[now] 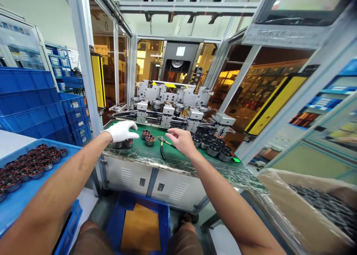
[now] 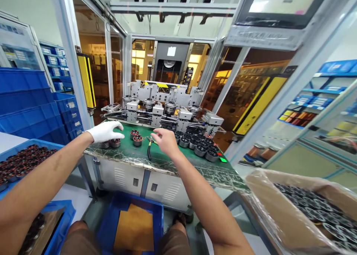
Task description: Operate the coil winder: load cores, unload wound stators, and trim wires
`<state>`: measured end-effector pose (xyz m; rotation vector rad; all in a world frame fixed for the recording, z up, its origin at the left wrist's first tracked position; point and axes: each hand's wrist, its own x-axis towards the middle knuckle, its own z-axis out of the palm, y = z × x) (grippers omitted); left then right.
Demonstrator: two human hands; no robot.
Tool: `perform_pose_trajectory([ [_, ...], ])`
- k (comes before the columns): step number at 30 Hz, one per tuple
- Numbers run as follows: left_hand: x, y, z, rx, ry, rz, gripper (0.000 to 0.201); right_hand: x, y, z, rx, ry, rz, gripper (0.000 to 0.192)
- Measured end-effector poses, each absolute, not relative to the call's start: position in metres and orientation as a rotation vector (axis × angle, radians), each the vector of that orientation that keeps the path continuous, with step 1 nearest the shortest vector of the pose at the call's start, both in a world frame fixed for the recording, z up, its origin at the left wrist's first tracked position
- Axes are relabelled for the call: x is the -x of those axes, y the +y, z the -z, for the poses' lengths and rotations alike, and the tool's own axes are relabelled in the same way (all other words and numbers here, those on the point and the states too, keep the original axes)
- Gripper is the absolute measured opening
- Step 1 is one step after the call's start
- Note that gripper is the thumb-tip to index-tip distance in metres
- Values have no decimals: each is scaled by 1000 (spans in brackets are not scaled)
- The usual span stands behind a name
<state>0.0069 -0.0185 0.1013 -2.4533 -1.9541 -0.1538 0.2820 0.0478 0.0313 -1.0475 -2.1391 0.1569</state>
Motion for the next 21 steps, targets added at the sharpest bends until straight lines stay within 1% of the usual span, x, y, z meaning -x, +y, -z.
perform_pose_trajectory([
  [3,-42,-9,-98,2507,-1875,49,59,-291,62,-28,1141,-2035,-152,22],
  [6,-64,-4,-85,2502,-1863,-88,63,-282,63,-17,1163,-2041,-176,20],
  [12,-44,-6,-84,2390,-1880,-131,51,-244,52,-5,1088,-2193,-255,21],
  [16,-31,-7,-86,2321,-1920,-115,47,-219,44,-8,1034,-2306,-327,9],
  [17,-30,-7,-85,2313,-1927,-104,47,-215,43,-10,1028,-2321,-343,9],
  [20,-29,-5,-79,2306,-1934,-63,45,-210,40,-14,1023,-2346,-396,22],
  [21,-29,-4,-77,2307,-1932,-50,44,-209,39,-16,1025,-2355,-410,22],
])
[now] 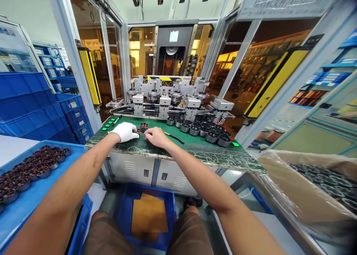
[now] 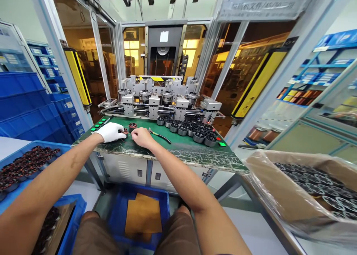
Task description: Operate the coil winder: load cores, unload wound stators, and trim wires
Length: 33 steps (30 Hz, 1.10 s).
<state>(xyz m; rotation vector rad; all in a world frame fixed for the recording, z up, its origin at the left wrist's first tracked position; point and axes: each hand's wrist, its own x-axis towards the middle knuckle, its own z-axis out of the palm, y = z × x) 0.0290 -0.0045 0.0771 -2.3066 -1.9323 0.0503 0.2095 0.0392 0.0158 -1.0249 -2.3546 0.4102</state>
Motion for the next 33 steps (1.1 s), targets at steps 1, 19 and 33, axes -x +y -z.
perform_pose_trajectory([
  [1,-29,-4,-76,2306,-1932,-40,44,-210,39,-17,1028,-2366,-419,21],
  [19,-28,4,-101,2425,-1971,148,55,-252,69,-41,1099,-2464,-113,23],
  [33,-75,44,-102,2404,-1898,98,39,-246,55,-33,1084,-2525,358,15],
])
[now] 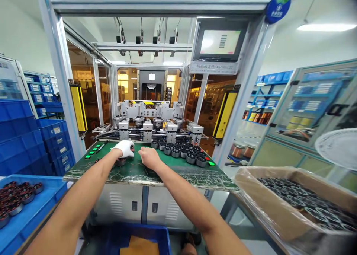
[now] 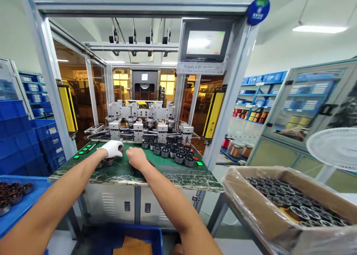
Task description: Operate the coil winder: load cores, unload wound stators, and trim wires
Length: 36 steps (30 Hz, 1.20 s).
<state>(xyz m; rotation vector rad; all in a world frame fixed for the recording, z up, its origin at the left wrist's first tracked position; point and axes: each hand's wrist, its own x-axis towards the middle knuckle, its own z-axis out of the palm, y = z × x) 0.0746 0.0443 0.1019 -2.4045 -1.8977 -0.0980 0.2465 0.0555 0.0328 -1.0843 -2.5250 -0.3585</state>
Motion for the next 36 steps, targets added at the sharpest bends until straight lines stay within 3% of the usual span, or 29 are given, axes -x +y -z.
perform_pose_trajectory([
  [4,-62,-10,-115,2304,-1869,353,50,-268,17,-40,996,-2447,370,26],
  [8,-53,-101,-98,2287,-1816,754,53,-295,-47,-20,695,-2447,295,28],
  [12,-65,-182,-62,2306,-1678,1073,46,-322,-103,-14,197,-2397,-81,21],
  [17,-87,-217,-33,2341,-1439,975,46,-336,-138,-48,198,-2201,-390,36],
  [22,-101,-217,-20,2387,-1260,837,61,-309,-156,-43,327,-2186,-617,16],
  [24,-101,-219,-15,2431,-1263,799,66,-303,-159,-35,337,-2275,-557,8],
  [28,-94,-225,-3,2618,-1298,994,78,-309,-159,-34,176,-2486,10,30],
  [30,-90,-230,2,2737,-1298,1198,82,-315,-157,-37,47,-2530,249,32],
  [36,-89,-243,11,2808,-1371,1774,63,-338,-150,-21,38,-2510,237,27],
])
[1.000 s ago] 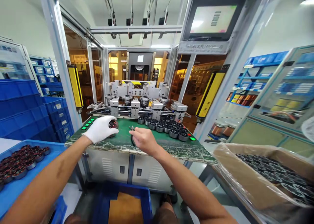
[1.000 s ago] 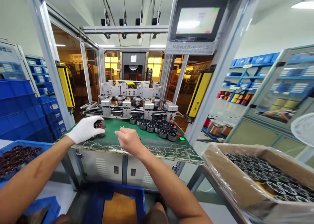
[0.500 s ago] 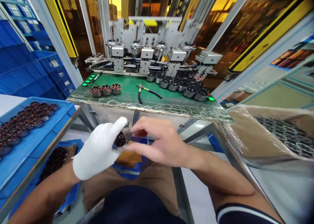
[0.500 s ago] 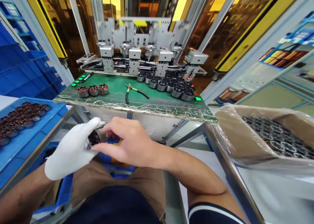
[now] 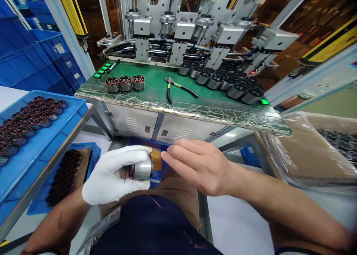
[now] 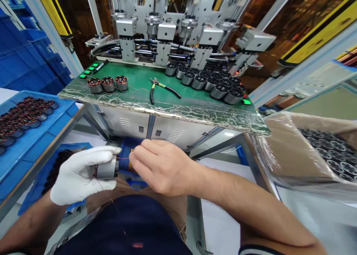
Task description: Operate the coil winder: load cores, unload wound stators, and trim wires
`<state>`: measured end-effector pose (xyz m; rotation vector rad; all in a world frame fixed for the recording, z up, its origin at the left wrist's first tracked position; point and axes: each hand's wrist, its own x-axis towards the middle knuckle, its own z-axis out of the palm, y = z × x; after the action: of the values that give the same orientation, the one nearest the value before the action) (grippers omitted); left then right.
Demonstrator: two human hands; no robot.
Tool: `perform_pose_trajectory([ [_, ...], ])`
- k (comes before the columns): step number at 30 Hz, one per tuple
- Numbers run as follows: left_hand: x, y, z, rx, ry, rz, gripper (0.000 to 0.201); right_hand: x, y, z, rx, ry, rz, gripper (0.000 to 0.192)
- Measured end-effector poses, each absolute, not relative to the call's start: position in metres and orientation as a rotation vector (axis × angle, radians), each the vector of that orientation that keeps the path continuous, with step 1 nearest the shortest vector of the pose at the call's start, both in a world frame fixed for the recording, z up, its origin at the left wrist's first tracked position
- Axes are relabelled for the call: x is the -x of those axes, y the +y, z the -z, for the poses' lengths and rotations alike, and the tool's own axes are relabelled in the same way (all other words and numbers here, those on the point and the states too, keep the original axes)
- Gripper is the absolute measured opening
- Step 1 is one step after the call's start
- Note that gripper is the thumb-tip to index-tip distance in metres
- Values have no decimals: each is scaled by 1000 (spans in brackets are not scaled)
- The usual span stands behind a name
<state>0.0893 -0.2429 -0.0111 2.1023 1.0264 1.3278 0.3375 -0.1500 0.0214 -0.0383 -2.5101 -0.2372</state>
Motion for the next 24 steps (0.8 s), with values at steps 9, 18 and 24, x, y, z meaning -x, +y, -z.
perform_pose_trajectory([
  [9,-104,-241,30,-1757,1345,-1614,62,-298,-182,12,175,-1868,-734,13],
  [18,-105,-258,34,-1221,1069,-1643,47,-293,-178,22,429,-1807,-1021,13],
  [24,-99,-267,48,-1431,1077,-1946,51,-317,-80,4,846,-2082,-570,33],
])
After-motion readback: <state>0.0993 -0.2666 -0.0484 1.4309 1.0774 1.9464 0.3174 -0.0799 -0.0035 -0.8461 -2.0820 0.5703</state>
